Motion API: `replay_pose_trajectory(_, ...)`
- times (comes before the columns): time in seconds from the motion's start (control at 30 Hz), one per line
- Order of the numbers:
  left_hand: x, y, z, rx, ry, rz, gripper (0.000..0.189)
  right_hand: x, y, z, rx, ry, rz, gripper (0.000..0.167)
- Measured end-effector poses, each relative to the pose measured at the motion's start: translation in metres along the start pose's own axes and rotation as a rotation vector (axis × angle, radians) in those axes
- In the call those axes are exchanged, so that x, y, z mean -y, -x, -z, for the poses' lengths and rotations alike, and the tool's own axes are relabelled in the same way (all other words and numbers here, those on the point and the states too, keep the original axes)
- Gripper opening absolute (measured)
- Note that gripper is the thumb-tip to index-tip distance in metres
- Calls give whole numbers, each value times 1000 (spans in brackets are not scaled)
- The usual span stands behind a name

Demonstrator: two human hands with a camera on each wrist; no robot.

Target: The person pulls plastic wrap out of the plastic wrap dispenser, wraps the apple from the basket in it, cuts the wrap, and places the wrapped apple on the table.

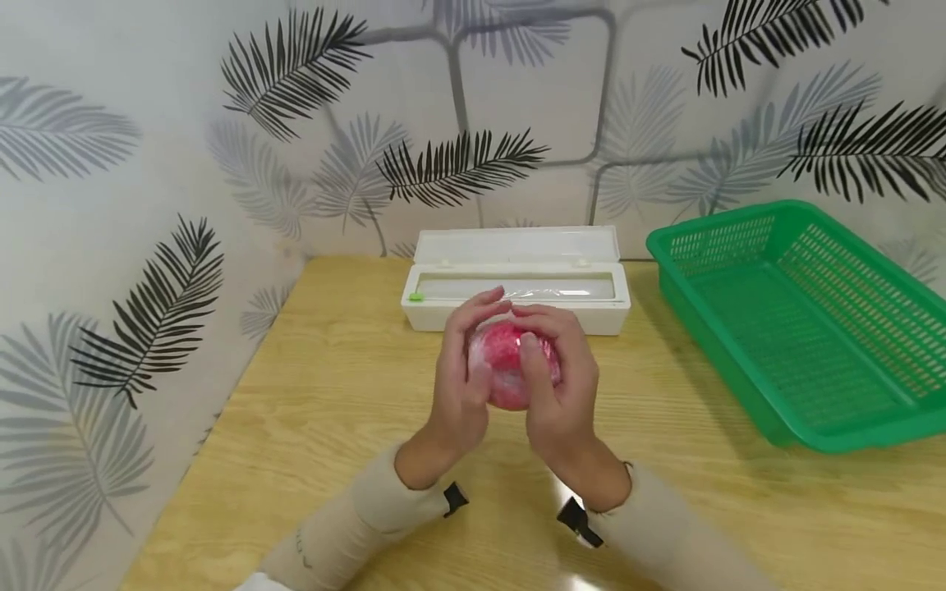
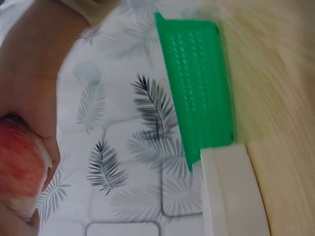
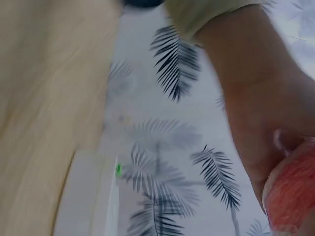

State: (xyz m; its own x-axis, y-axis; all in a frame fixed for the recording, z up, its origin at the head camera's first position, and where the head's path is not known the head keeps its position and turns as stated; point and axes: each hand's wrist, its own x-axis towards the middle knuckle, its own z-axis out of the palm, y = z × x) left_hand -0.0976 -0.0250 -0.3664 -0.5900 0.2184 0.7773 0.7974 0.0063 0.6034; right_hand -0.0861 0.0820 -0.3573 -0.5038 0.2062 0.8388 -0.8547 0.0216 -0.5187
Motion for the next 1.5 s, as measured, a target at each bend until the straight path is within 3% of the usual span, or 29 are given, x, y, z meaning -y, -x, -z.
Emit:
replay_pose_trajectory(0.13,7,2,4,95,-88,-192,61,9,-1,4,5,-119,-215,26)
replay_pose_trajectory(0.2,8,2,3,120,-106,-238,60,13,-3,4,17,-136,-255,27)
replay_pose_trajectory(0.27,10,1,0,104,-108,-260,57,15,-3,4,25,-117,-264,27)
replay_pose_trajectory(0.47,13,0,-10,27,-57,-223,53,16,-1,4,7,-46,-268,26)
replay_pose_trajectory(0.67,8,-1,-13,-17,-89,-146,49,8,-2,9,65,-31,-280,32)
replay_pose_trajectory(0.8,-12,-6,-11,-47,-40,-49,46,2,-3,10,85,-45,-207,31)
replay_pose_trajectory(0.9,-28,-8,-8,-59,79,58,45,-5,-1,8,80,-11,-27,29)
replay_pose_trajectory(1.0,-34,-7,-6,-52,189,156,43,-8,-2,4,69,54,194,38)
replay_pose_trajectory(1.13,-36,-6,-6,-56,243,213,38,-5,-6,1,75,102,371,43)
replay_pose_trajectory(1.33,-34,-3,-15,-125,234,159,34,-3,-8,1,101,108,399,35)
replay_pose_trajectory(1.43,-33,-5,-13,-94,212,145,34,-8,-7,7,156,119,331,38)
replay_pose_trajectory(1.5,-32,-8,-9,-66,194,163,35,-14,-5,14,223,128,240,43)
